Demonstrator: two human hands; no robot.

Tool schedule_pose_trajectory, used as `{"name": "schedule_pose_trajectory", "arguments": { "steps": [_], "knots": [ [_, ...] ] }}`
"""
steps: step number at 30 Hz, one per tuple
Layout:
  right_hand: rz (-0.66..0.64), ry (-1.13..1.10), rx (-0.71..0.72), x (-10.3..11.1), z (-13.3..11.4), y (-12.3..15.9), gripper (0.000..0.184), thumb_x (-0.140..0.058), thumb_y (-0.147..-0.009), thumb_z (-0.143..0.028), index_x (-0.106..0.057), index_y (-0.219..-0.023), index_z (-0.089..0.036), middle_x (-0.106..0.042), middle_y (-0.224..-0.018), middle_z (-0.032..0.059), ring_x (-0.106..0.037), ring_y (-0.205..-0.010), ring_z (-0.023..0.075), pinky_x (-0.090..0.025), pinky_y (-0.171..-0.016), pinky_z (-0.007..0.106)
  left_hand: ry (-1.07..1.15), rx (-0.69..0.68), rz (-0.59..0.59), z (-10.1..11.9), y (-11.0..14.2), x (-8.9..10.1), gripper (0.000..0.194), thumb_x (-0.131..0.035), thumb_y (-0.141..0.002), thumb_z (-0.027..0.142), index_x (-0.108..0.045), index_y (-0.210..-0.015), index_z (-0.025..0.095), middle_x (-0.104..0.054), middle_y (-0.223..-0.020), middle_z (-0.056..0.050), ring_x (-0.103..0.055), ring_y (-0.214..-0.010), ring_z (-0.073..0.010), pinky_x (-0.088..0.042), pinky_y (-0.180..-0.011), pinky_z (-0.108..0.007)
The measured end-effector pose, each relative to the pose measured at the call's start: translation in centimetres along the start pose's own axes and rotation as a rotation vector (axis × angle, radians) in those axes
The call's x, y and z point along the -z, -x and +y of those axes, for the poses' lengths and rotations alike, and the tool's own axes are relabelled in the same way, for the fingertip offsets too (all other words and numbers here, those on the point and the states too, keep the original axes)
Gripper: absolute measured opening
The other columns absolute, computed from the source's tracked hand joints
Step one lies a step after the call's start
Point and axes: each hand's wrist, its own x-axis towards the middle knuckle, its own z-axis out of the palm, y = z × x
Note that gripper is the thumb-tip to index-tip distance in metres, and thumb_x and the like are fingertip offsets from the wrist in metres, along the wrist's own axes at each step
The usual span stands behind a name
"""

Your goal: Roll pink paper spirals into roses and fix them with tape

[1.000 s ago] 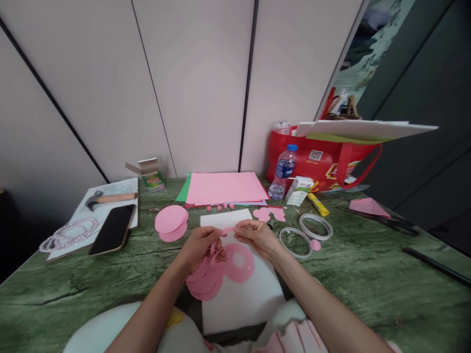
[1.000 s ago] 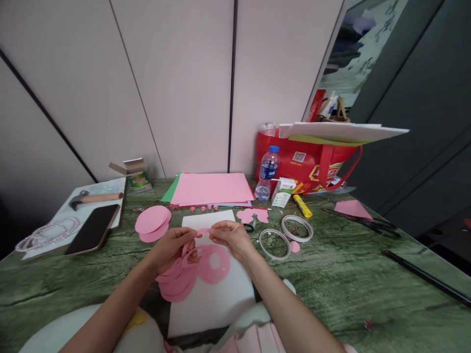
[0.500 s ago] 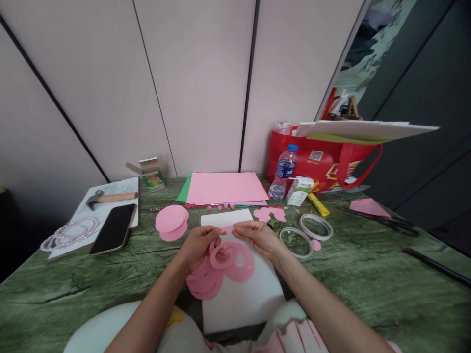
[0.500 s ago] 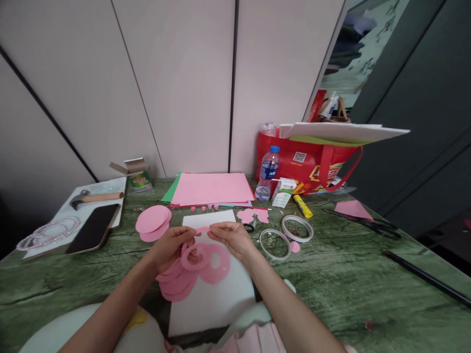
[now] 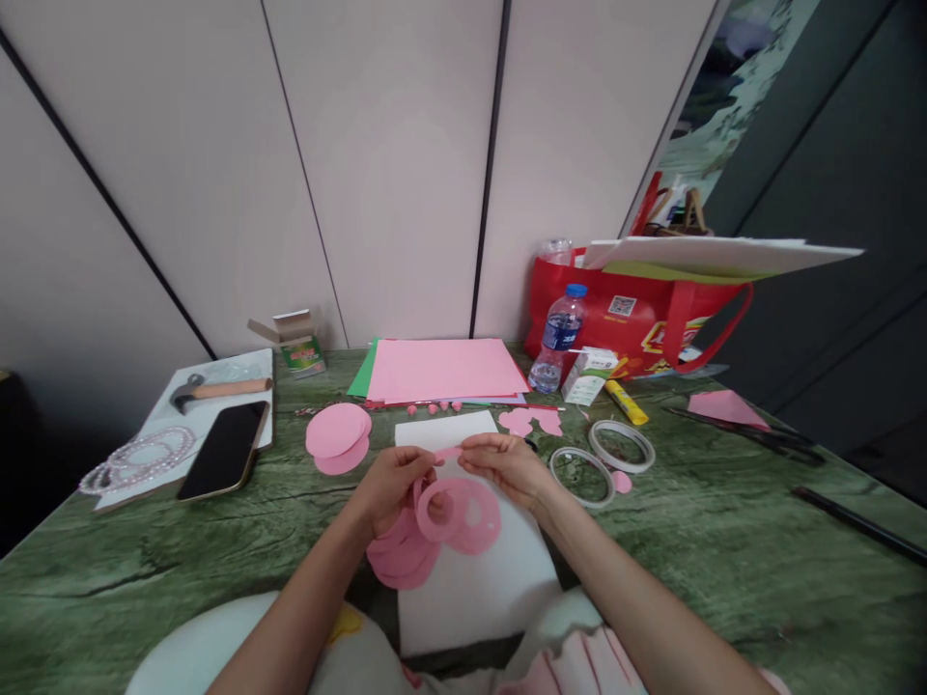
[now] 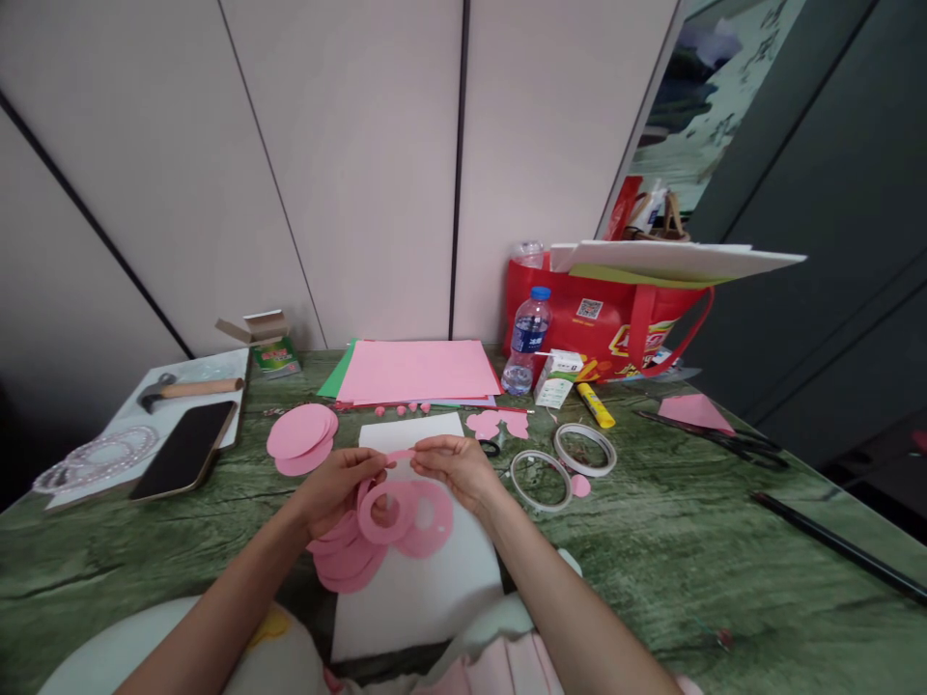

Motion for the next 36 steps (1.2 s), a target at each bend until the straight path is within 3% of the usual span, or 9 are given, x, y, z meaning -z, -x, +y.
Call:
{"name": "schedule_pose_trajectory", "arguments": {
  "steps": [11,18,26,32,36],
  "knots": [
    [0.017,0.038,0.003,0.06,0.28,-0.09,0.03,-0.08,-0.041,-0.019,-0.067,-0.067,-0.013,-0.067,-0.058,0.0027,-0.063,-0.055,0.0129,-0.05,-0.06,0.025,-0.187,-0.02,-0.001,0.22,0.41,-0.51,0.024,-0.06,-0.066,0.035,-0.051,-0.061,0.014,-0.054,-0.049,0.002,-0.052,-0.04,-0.0114,-0.038,-0.04,-0.022],
    [0.023,0.021,0.033,-0.26,0.37,0.03,0.026,-0.08,-0.043,-0.022,-0.066,-0.064,-0.013,-0.066,-0.055,0.0017,-0.061,-0.052,0.0112,-0.049,-0.057,0.023,-0.276,-0.109,-0.01,0.37,0.54,-0.72,0.025,-0.055,-0.07,0.034,-0.049,-0.056,0.015,-0.052,-0.043,0.002,-0.052,-0.039,-0.0123,-0.038,-0.044,-0.022],
    [0.046,-0.015,0.075,-0.47,0.4,-0.11,0.026,-0.081,-0.041,-0.023,-0.067,-0.062,-0.013,-0.067,-0.059,0.002,-0.063,-0.057,0.0132,-0.05,-0.071,0.03,-0.358,-0.25,0.053,0.25,0.04,-0.33,0.022,-0.058,-0.069,0.033,-0.057,-0.06,0.013,-0.049,-0.045,0.003,-0.045,-0.042,-0.0087,-0.032,-0.044,-0.02],
    [0.017,-0.02,0.066,-0.69,0.15,0.17,0.028,-0.08,-0.043,-0.023,-0.069,-0.066,-0.013,-0.068,-0.063,0.0041,-0.064,-0.062,0.0148,-0.049,-0.075,0.03,-0.358,-0.243,0.125,0.46,0.14,-0.47,0.021,-0.06,-0.066,0.032,-0.059,-0.061,0.011,-0.052,-0.051,0.002,-0.046,-0.043,-0.0081,-0.032,-0.043,-0.019],
    [0.024,0.006,0.074,-0.74,0.07,0.23,0.027,-0.079,-0.045,-0.023,-0.069,-0.067,-0.013,-0.068,-0.065,0.0045,-0.064,-0.062,0.0146,-0.05,-0.074,0.03,-0.32,-0.188,0.097,0.39,0.18,-0.48,0.023,-0.06,-0.066,0.036,-0.057,-0.063,0.013,-0.051,-0.048,0.002,-0.046,-0.038,-0.0092,-0.033,-0.04,-0.02]
  ]
}}
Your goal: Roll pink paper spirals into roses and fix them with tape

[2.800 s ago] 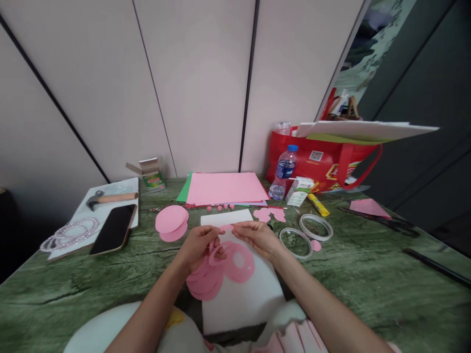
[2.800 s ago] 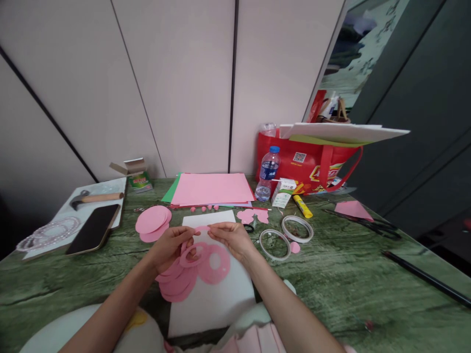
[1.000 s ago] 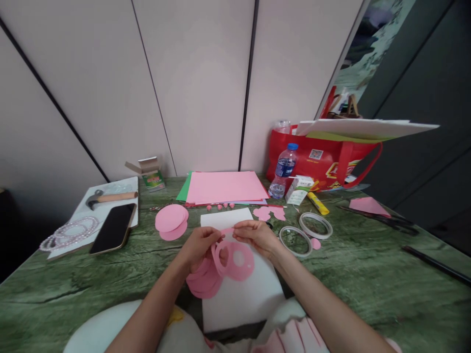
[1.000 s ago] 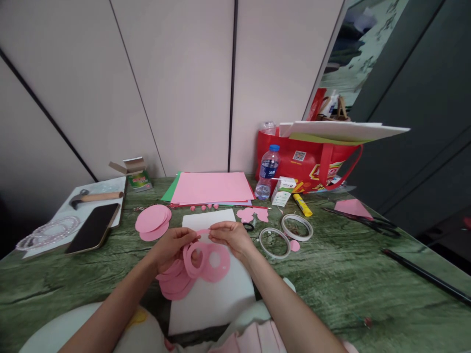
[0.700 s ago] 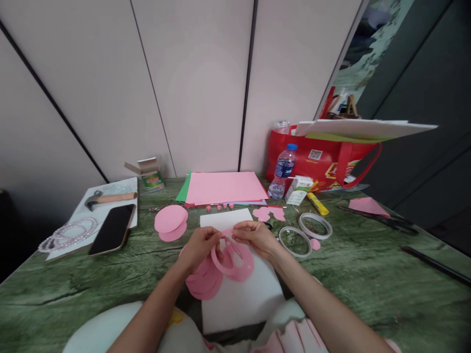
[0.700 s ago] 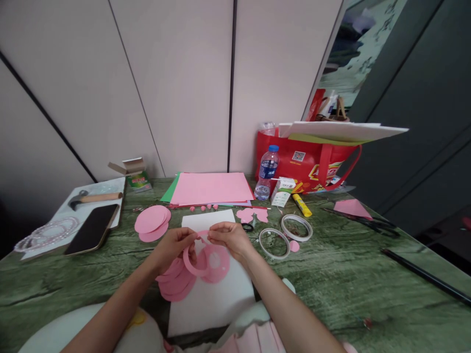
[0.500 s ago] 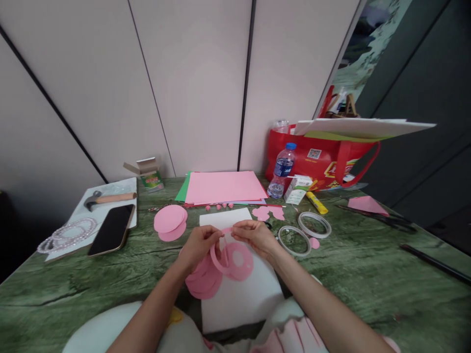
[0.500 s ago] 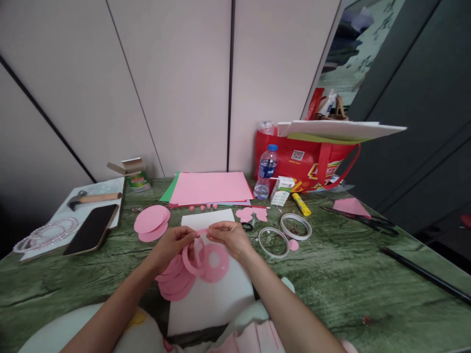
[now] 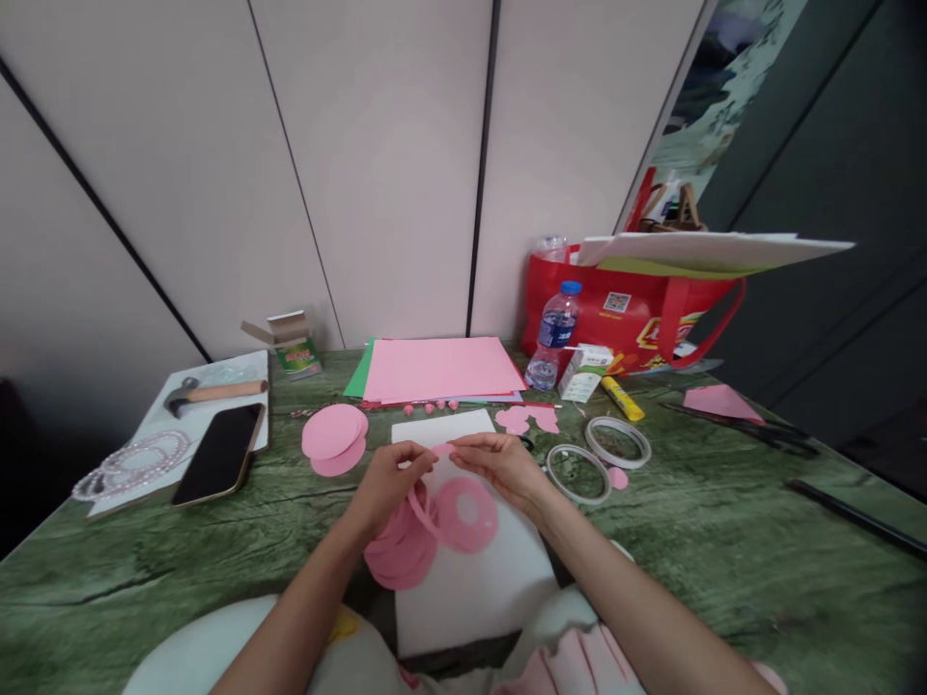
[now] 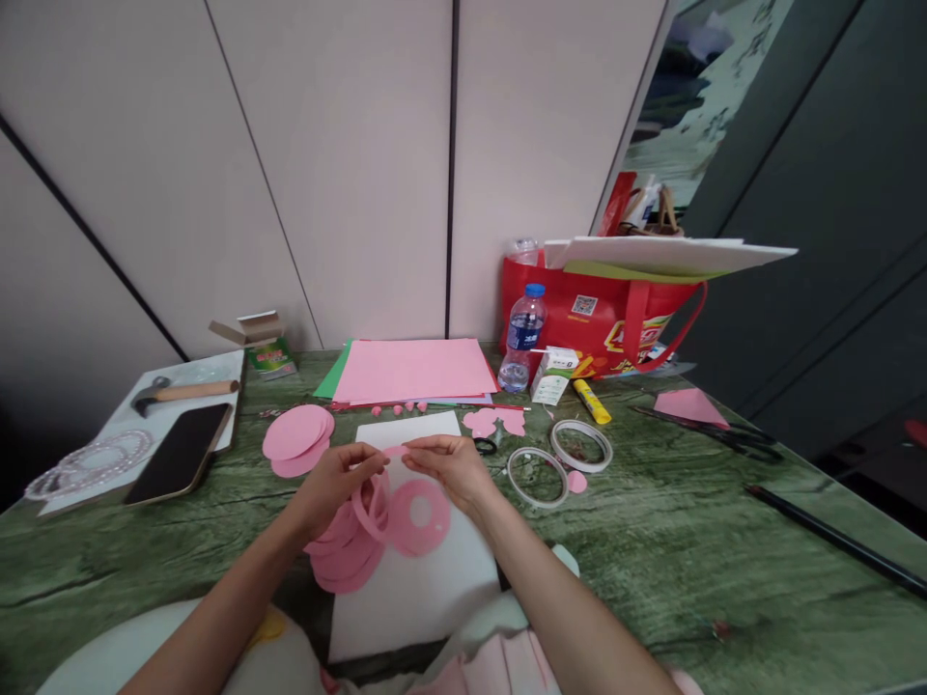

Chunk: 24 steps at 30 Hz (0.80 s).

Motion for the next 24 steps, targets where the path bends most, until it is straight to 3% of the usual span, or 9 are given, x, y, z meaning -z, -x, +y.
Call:
{"name": "schedule_pose_trajectory", "arguments": {
  "steps": [6,15,21,24],
  "knots": [
    [-0.002,-0.006,0.0,0.24,0.14,-0.14,0.027,-0.079,-0.045,-0.022,-0.068,-0.069,-0.013,-0.068,-0.061,0.0035,-0.064,-0.06,0.0136,-0.05,-0.071,0.029,-0.018,0.006,-0.034,-0.05,0.1,0.04,0.022,-0.057,-0.07,0.035,-0.057,-0.066,0.014,-0.049,-0.039,0.004,-0.046,-0.035,-0.0098,-0.031,-0.039,-0.019],
    [0.01,0.001,0.017,0.14,0.1,-0.05,0.027,-0.079,-0.045,-0.023,-0.067,-0.067,-0.014,-0.067,-0.059,0.0016,-0.062,-0.056,0.012,-0.049,-0.064,0.026,-0.028,0.011,-0.063,0.54,0.35,-0.2,0.025,-0.058,-0.068,0.037,-0.056,-0.06,0.013,-0.048,-0.042,0.004,-0.045,-0.036,-0.009,-0.031,-0.04,-0.02],
    [0.012,-0.015,0.034,-0.11,-0.01,0.12,0.027,-0.08,-0.043,-0.025,-0.065,-0.064,-0.015,-0.065,-0.056,0.0002,-0.061,-0.053,0.0108,-0.049,-0.059,0.024,-0.087,-0.073,-0.047,0.19,0.18,0.02,0.025,-0.058,-0.068,0.036,-0.058,-0.059,0.013,-0.052,-0.051,0.002,-0.045,-0.042,-0.0076,-0.032,-0.044,-0.019],
    [0.033,-0.019,0.048,-0.24,0.01,0.14,0.026,-0.08,-0.043,-0.025,-0.065,-0.061,-0.015,-0.065,-0.054,-0.0001,-0.06,-0.052,0.0101,-0.049,-0.059,0.024,-0.077,-0.025,-0.086,0.02,0.22,0.14,0.025,-0.055,-0.071,0.037,-0.058,-0.063,0.013,-0.05,-0.046,0.003,-0.046,-0.04,-0.0089,-0.032,-0.042,-0.02]
  ]
}}
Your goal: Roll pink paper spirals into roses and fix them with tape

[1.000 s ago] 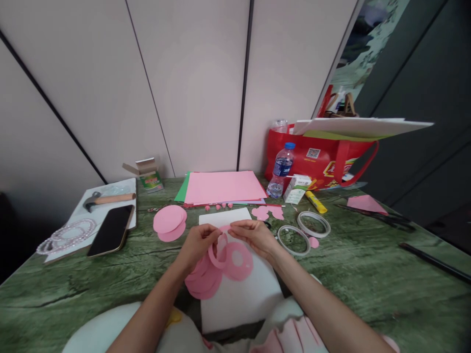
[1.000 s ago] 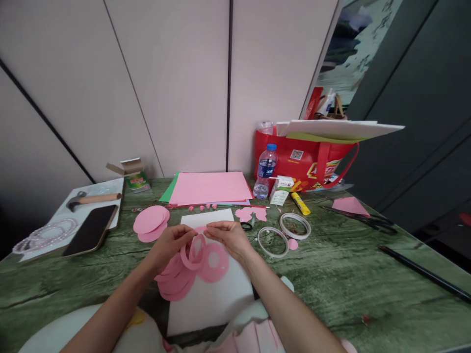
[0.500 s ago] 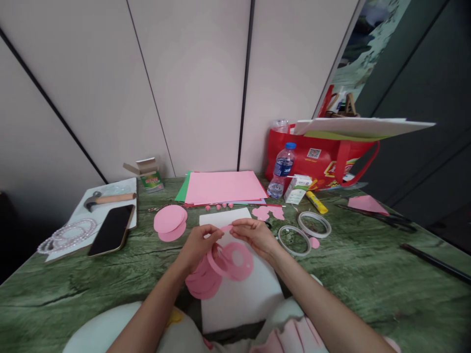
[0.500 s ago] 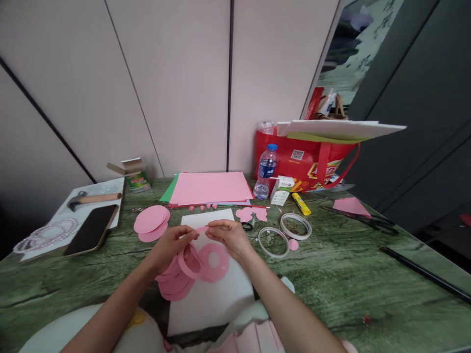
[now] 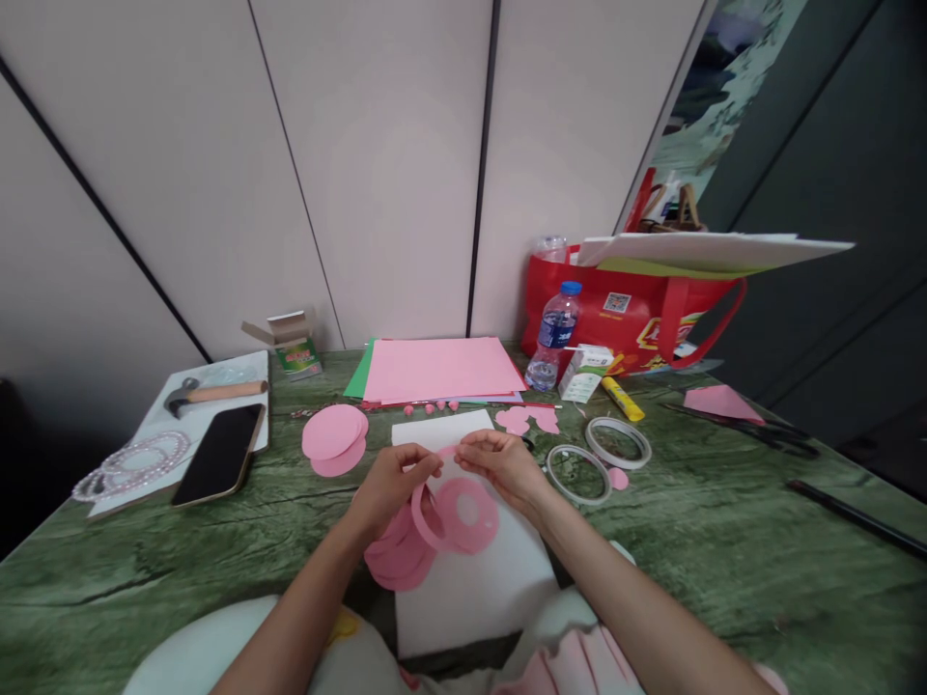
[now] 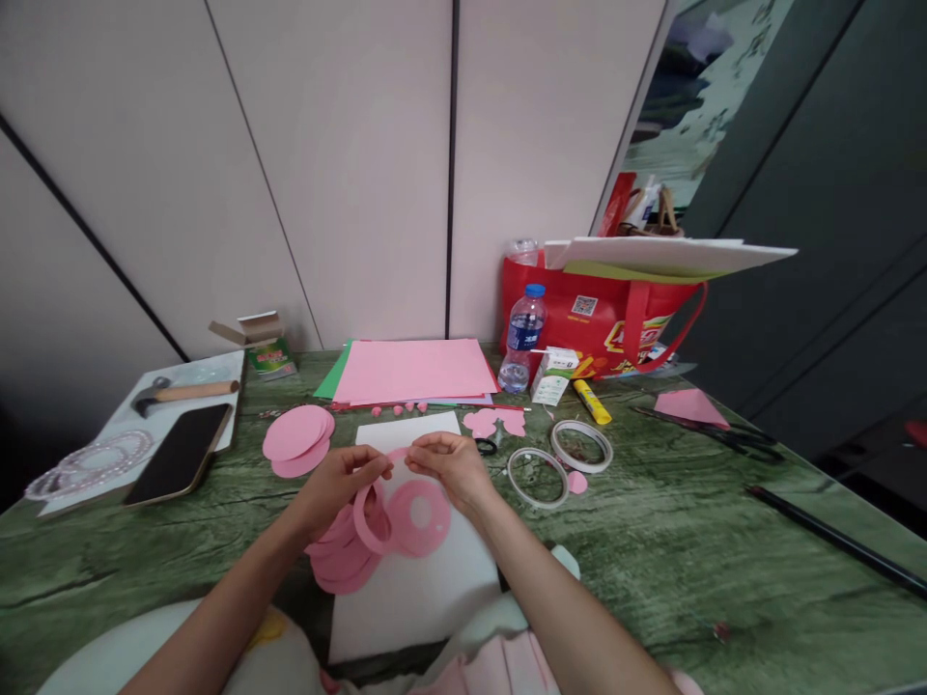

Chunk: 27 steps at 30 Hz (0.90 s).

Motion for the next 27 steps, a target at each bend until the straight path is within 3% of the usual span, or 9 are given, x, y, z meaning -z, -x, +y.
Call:
{"name": "schedule_pose_trajectory", "arguments": {
  "steps": [5,12,18,27],
  "knots": [
    [0.027,-0.026,0.007,-0.11,0.05,-0.05,0.025,-0.081,-0.042,-0.023,-0.066,-0.059,-0.013,-0.066,-0.057,0.0016,-0.062,-0.057,0.0127,-0.05,-0.07,0.029,-0.007,0.041,0.03,0.12,0.05,-0.03,0.024,-0.054,-0.072,0.036,-0.056,-0.065,0.013,-0.048,-0.044,0.004,-0.046,-0.038,-0.0085,-0.03,-0.039,-0.018],
    [-0.037,0.015,-0.055,0.2,0.1,-0.05,0.03,-0.08,-0.043,-0.023,-0.068,-0.068,-0.012,-0.068,-0.064,0.0051,-0.065,-0.063,0.016,-0.049,-0.074,0.031,0.033,0.035,0.044,-0.25,-0.21,0.12,0.025,-0.054,-0.071,0.037,-0.056,-0.064,0.013,-0.049,-0.046,0.004,-0.046,-0.035,-0.0079,-0.029,-0.038,-0.019],
    [-0.054,0.019,-0.033,0.52,0.21,-0.23,0.028,-0.08,-0.045,-0.022,-0.068,-0.068,-0.013,-0.068,-0.063,0.0044,-0.064,-0.061,0.0149,-0.05,-0.071,0.03,0.074,0.015,0.032,-0.32,-0.25,0.04,0.026,-0.055,-0.07,0.038,-0.056,-0.065,0.013,-0.058,-0.056,0.001,-0.046,-0.038,-0.0077,-0.033,-0.04,-0.02],
    [-0.036,0.04,-0.008,0.42,0.15,-0.18,0.026,-0.079,-0.047,-0.022,-0.067,-0.068,-0.014,-0.067,-0.059,0.0021,-0.062,-0.055,0.0123,-0.05,-0.062,0.026,0.092,0.029,0.043,0.08,-0.13,0.02,0.024,-0.059,-0.068,0.035,-0.056,-0.067,0.011,-0.058,-0.057,0.0,-0.047,-0.04,-0.0078,-0.033,-0.041,-0.019]
  ]
}}
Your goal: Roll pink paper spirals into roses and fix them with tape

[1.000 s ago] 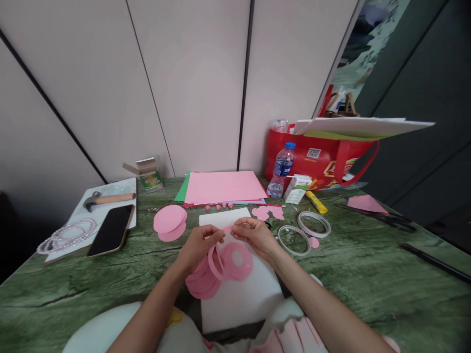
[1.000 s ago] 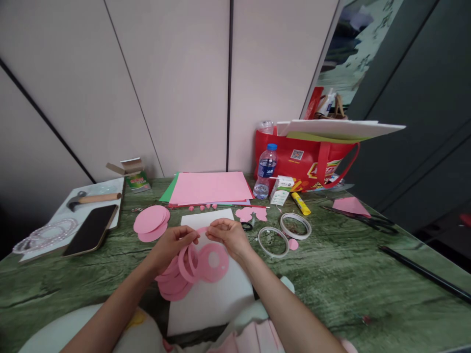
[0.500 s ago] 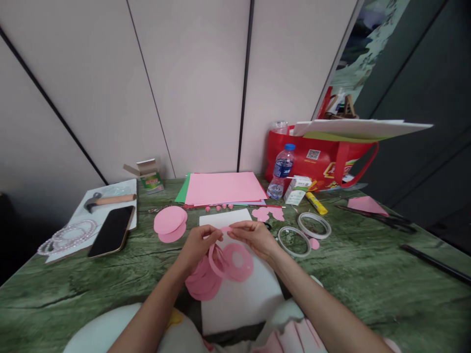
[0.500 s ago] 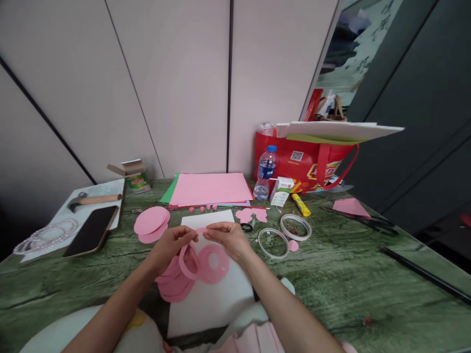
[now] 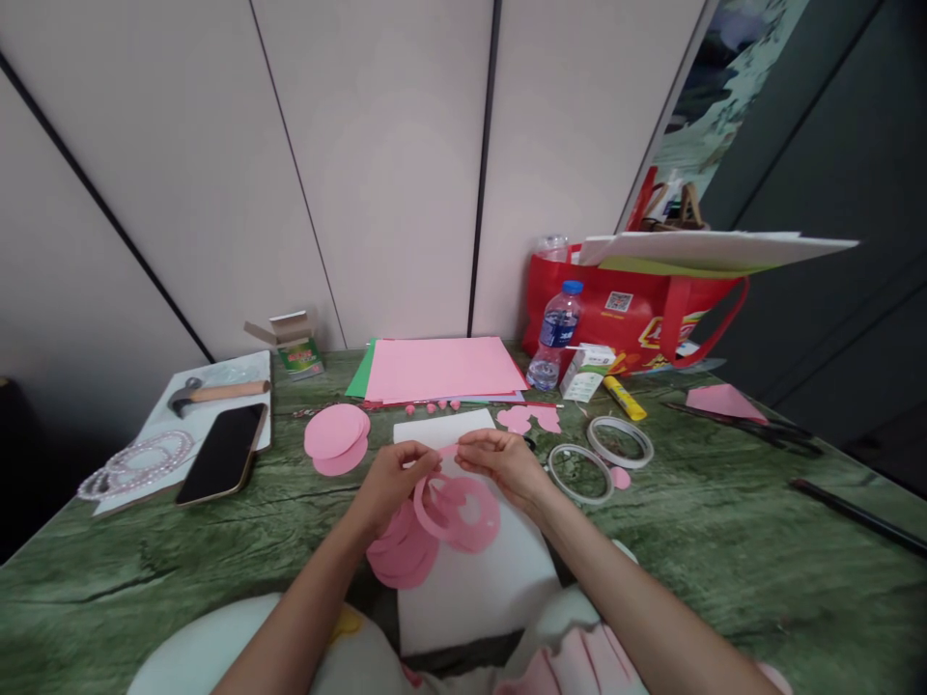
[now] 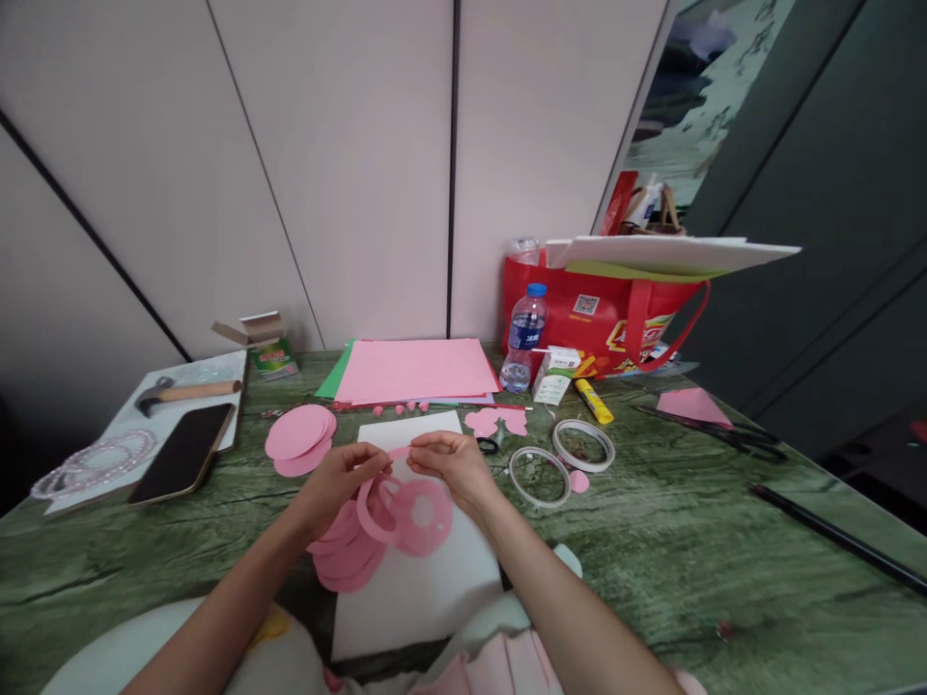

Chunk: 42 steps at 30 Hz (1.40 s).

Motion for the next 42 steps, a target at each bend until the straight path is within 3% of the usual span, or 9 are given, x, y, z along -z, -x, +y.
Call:
{"name": "schedule_pose_trajectory", "arguments": {
  "steps": [8,18,33,42],
  "knots": [
    [0.027,-0.015,0.016,-0.25,-0.06,0.09,0.025,-0.079,-0.045,-0.023,-0.068,-0.065,-0.014,-0.067,-0.058,0.0016,-0.061,-0.054,0.0106,-0.049,-0.061,0.024,0.016,0.013,0.005,-0.02,0.07,-0.04,0.022,-0.059,-0.069,0.033,-0.057,-0.068,0.012,-0.058,-0.058,0.0,-0.05,-0.044,-0.0089,-0.037,-0.043,-0.02],
    [0.001,-0.025,-0.023,-0.44,-0.22,0.08,0.027,-0.079,-0.045,-0.024,-0.069,-0.067,-0.014,-0.068,-0.063,0.0032,-0.063,-0.059,0.0123,-0.048,-0.074,0.029,0.07,0.013,-0.007,-0.22,-0.05,0.01,0.022,-0.056,-0.071,0.035,-0.055,-0.07,0.013,-0.055,-0.053,0.002,-0.051,-0.04,-0.0099,-0.04,-0.043,-0.022],
    [0.007,0.014,0.006,-0.11,-0.17,0.12,0.027,-0.079,-0.045,-0.025,-0.068,-0.067,-0.014,-0.066,-0.059,0.0019,-0.061,-0.055,0.0124,-0.049,-0.065,0.029,0.029,0.019,0.003,0.18,0.15,-0.02,0.022,-0.061,-0.066,0.034,-0.058,-0.069,0.012,-0.056,-0.046,0.002,-0.049,-0.039,-0.0101,-0.033,-0.042,-0.02],
    [0.026,-0.017,0.022,-0.28,-0.09,0.03,0.028,-0.08,-0.043,-0.026,-0.068,-0.065,-0.014,-0.067,-0.06,0.0021,-0.061,-0.056,0.012,-0.049,-0.069,0.03,0.082,0.012,-0.031,0.0,0.18,0.02,0.018,-0.062,-0.066,0.029,-0.057,-0.074,0.013,-0.055,-0.04,0.003,-0.051,-0.04,-0.0119,-0.04,-0.049,-0.023]
  ]
}}
